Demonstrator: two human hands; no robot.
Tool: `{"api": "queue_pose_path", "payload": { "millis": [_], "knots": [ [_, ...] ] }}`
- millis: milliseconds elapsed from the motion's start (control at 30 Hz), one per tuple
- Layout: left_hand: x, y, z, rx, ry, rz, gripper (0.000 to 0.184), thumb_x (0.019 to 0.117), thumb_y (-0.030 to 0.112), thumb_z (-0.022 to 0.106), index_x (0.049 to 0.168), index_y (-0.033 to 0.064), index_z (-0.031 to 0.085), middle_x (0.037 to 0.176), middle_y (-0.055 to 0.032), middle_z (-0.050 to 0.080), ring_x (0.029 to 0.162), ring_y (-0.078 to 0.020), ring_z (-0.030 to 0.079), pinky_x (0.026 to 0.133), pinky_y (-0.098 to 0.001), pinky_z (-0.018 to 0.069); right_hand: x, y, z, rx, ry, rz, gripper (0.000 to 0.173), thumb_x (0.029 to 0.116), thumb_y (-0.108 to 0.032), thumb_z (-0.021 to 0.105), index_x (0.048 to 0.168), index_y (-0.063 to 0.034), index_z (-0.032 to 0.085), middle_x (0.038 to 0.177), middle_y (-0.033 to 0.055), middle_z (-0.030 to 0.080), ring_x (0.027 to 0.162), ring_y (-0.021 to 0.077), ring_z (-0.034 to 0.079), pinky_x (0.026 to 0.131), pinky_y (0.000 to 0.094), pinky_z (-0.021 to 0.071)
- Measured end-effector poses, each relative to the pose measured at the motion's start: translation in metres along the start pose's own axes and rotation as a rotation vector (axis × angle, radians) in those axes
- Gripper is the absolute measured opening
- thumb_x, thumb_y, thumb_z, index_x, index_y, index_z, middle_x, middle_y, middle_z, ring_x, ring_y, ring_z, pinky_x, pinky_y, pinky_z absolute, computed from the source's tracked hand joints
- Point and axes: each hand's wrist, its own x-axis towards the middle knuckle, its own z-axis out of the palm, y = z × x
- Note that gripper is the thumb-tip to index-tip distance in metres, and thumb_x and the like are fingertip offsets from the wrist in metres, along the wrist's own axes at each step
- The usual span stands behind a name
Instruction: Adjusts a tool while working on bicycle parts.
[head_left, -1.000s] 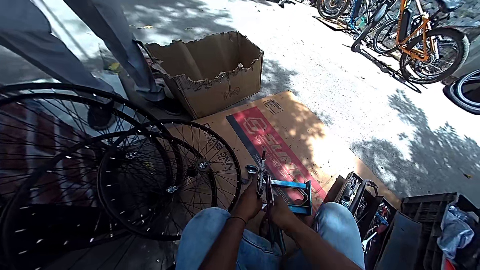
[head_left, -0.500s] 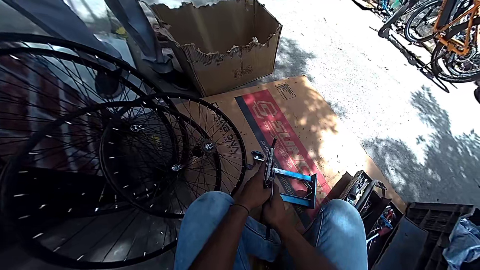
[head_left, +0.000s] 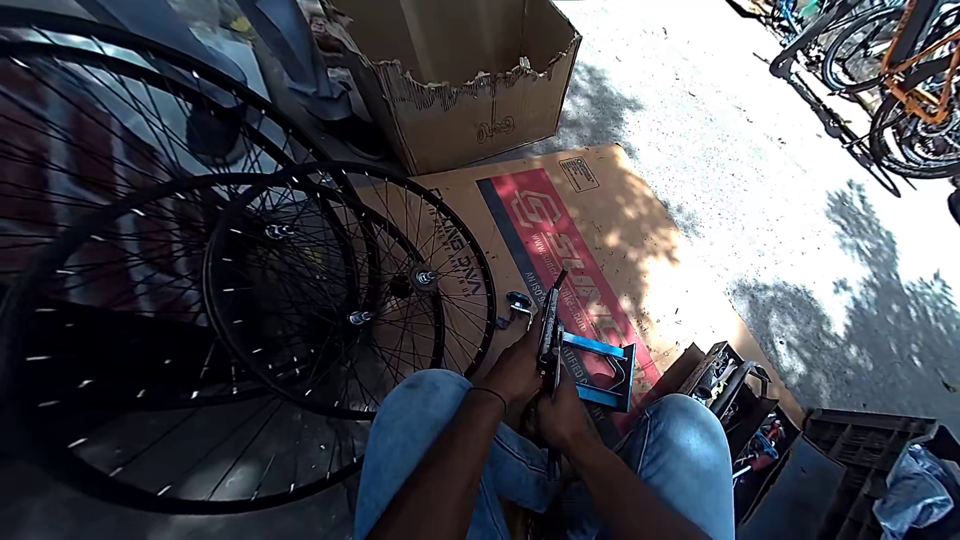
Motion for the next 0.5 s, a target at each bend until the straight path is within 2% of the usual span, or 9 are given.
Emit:
{"api": "queue_pose_path", "payload": {
  "millis": [100,167,233,300,367,433,500],
  "knots": [
    [-0.002,-0.001,-0.002,0.035,-0.027,-0.01,0.12,0.0827,0.004,0.077,0.166,0.0203,-0.008,0.145,-0.0185,0.056,0.122,-0.0363,0.063,0.104,-0.0559,0.0494,-0.006,-0.01,-0.011,-0.001,-0.05,0.057,0.049,0.0841,-0.002,0.059,0.133,-0.0058,0.055,0.1,0.0087,0.067,0.085,0.0195,0.066,0.075,0.0409,0.0573],
    [0.0,-0.001,-0.005,0.05,-0.042,-0.013,0.117,0.0843,0.003,0.073,0.165,0.0221,-0.009,0.142,-0.0191,0.057,0.121,-0.0366,0.064,0.104,-0.0556,0.05,-0.01,-0.03,-0.026,0.002,-0.126,0.13,0.041,0.0913,-0.003,0.057,0.132,-0.0047,0.056,0.097,0.009,0.065,0.08,0.0188,0.065,0.073,0.0387,0.0566],
    [0.003,-0.003,-0.006,0.057,-0.056,-0.014,0.115,0.0856,0.002,0.071,0.165,0.0205,-0.01,0.141,-0.0201,0.057,0.121,-0.0368,0.064,0.104,-0.055,0.05,-0.011,-0.056,-0.045,0.04,-0.215,0.284,0.033,0.0995,-0.009,0.052,0.133,-0.0057,0.054,0.089,0.0083,0.064,0.069,0.0178,0.066,0.063,0.0366,0.0577],
    [0.006,-0.007,-0.004,0.034,-0.038,-0.003,0.116,0.084,0.001,0.071,0.165,0.0201,-0.009,0.14,-0.0202,0.058,0.119,-0.036,0.065,0.103,-0.0547,0.0509,-0.004,-0.086,-0.067,0.115,-0.318,0.461,0.029,0.1057,-0.02,0.047,0.131,-0.0075,0.051,0.09,0.0086,0.064,0.069,0.0203,0.067,0.063,0.0398,0.0605],
    [0.008,-0.009,0.0,0.012,-0.023,0.01,0.118,0.0814,0.001,0.072,0.165,0.0206,-0.008,0.138,-0.0176,0.06,0.117,-0.0335,0.066,0.102,-0.0537,0.0519,0.006,-0.104,-0.091,0.197,-0.418,0.56,0.025,0.1066,-0.022,0.044,0.125,-0.0073,0.052,0.088,0.0083,0.063,0.069,0.0207,0.067,0.063,0.0402,0.0601],
    [0.008,-0.008,0.001,-0.003,-0.006,0.008,0.118,0.0801,0.006,0.074,0.166,0.0203,-0.006,0.136,-0.0134,0.062,0.116,-0.0299,0.066,0.101,-0.0513,0.0532,0.013,-0.103,-0.104,0.227,-0.47,0.567,0.027,0.1067,-0.023,0.043,0.125,-0.0065,0.054,0.09,0.0097,0.066,0.072,0.0221,0.069,0.064,0.0411,0.0603],
    [0.008,-0.006,0.003,0.007,0.014,-0.013,0.12,0.0796,0.011,0.078,0.166,0.0197,-0.006,0.135,-0.0132,0.063,0.114,-0.0297,0.067,0.1,-0.0509,0.0535,0.009,-0.09,-0.098,0.232,-0.451,0.511,0.028,0.1059,-0.02,0.044,0.129,-0.0063,0.053,0.094,0.0103,0.067,0.077,0.0228,0.07,0.068,0.0421,0.0607]
  ]
}}
